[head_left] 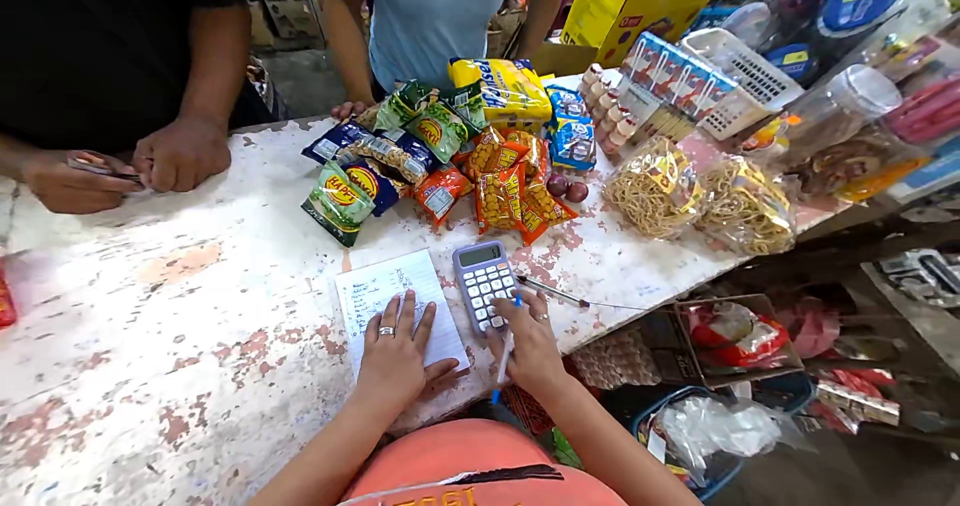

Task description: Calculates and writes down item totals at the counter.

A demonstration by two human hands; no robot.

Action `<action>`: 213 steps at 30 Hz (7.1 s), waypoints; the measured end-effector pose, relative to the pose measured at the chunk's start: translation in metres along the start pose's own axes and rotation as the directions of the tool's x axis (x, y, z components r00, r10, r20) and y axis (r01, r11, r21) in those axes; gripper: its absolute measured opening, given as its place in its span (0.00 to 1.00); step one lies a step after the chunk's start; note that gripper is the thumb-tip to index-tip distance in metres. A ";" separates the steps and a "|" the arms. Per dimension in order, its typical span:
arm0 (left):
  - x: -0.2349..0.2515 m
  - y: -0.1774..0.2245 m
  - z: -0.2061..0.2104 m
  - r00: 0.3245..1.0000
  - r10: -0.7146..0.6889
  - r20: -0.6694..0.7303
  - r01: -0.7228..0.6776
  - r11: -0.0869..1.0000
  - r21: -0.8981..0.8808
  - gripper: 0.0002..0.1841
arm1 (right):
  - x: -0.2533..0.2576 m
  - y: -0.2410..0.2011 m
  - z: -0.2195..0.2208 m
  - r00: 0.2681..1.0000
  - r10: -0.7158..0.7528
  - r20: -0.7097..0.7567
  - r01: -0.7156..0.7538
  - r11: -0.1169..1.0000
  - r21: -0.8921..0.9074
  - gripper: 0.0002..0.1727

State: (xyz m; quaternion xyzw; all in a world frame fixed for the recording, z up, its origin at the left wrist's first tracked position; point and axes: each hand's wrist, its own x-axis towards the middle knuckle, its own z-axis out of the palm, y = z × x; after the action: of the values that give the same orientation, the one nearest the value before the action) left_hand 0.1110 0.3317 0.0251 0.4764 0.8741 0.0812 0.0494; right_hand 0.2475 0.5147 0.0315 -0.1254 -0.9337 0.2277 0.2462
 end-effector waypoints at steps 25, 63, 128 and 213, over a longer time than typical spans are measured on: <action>-0.008 -0.004 0.003 0.994 0.060 -0.088 -0.063 0.997 -0.033 0.48 | -0.015 -0.001 -0.012 0.997 -0.077 -0.002 0.077 0.997 -0.030 0.11; -0.008 -0.002 -0.006 0.997 0.072 -0.008 -0.072 0.997 0.016 0.51 | 0.020 0.009 -0.004 0.998 0.046 -0.033 -0.048 0.996 -0.077 0.13; -0.020 -0.018 0.025 0.939 0.199 -0.280 -0.209 0.978 -0.008 0.37 | 0.020 0.009 -0.011 0.998 0.026 -0.052 -0.028 0.999 -0.039 0.11; -0.055 -0.026 0.023 0.933 0.143 -0.331 -0.207 0.964 -0.168 0.34 | 0.085 -0.058 0.093 0.957 0.122 0.262 -0.240 0.841 0.485 0.13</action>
State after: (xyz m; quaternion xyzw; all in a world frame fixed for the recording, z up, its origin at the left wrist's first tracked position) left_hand 0.1226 0.2738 -0.0018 0.5261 0.8119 0.2480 -0.0511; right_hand 0.1203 0.4600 0.0215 -0.1174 -0.8450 0.5019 0.1425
